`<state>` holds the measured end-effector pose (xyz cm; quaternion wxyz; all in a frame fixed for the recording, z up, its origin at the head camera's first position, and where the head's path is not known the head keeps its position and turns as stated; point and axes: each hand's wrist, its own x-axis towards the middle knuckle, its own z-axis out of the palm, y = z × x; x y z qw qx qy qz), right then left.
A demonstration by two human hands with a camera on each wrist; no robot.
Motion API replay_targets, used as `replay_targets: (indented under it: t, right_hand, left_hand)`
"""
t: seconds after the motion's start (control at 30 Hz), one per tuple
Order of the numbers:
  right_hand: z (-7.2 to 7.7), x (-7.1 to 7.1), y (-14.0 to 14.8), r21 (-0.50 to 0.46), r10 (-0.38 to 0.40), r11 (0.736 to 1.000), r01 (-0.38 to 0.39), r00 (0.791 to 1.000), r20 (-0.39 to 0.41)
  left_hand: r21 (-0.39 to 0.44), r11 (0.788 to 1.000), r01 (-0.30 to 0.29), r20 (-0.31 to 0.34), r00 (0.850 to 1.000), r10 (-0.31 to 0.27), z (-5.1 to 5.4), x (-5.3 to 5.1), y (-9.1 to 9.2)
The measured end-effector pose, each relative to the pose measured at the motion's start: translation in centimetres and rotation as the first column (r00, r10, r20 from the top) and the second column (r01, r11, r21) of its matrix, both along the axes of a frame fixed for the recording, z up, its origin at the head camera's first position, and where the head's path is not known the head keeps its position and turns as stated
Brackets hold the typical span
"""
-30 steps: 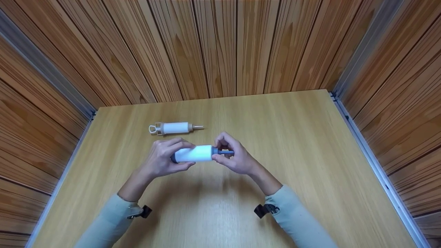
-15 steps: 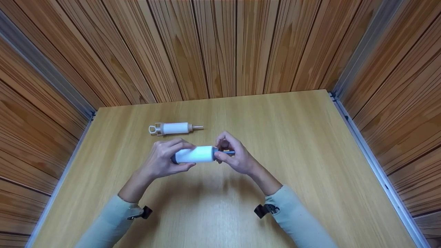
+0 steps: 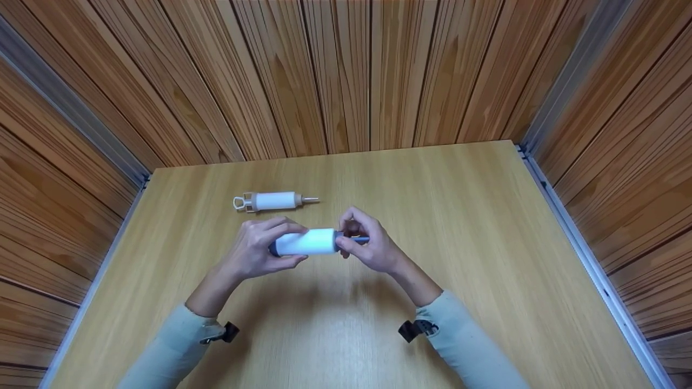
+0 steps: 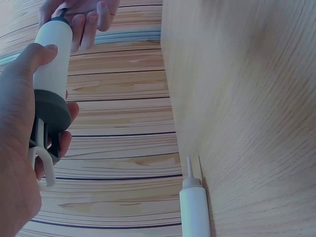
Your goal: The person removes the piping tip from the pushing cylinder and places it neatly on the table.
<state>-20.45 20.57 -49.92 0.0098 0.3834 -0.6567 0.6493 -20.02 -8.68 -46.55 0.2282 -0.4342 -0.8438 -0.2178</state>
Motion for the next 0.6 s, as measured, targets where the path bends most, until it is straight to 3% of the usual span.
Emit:
replay_targets:
  t: [0.37, 0.6]
  right_hand:
    - [-0.22, 0.19, 0.11, 0.058, -0.088, 0.994, 0.093, 0.993, -0.085]
    - [-0.44, 0.2, 0.1, 0.055, -0.078, 0.995, 0.081, 0.995, -0.06]
  left_hand:
    - [0.005, 1.0, -0.003, 0.037, 0.999, 0.003, -0.03, 0.05, -0.15]
    - [0.0, 1.0, -0.003, 0.028, 1.0, 0.003, 0.08, 0.12, -0.15]
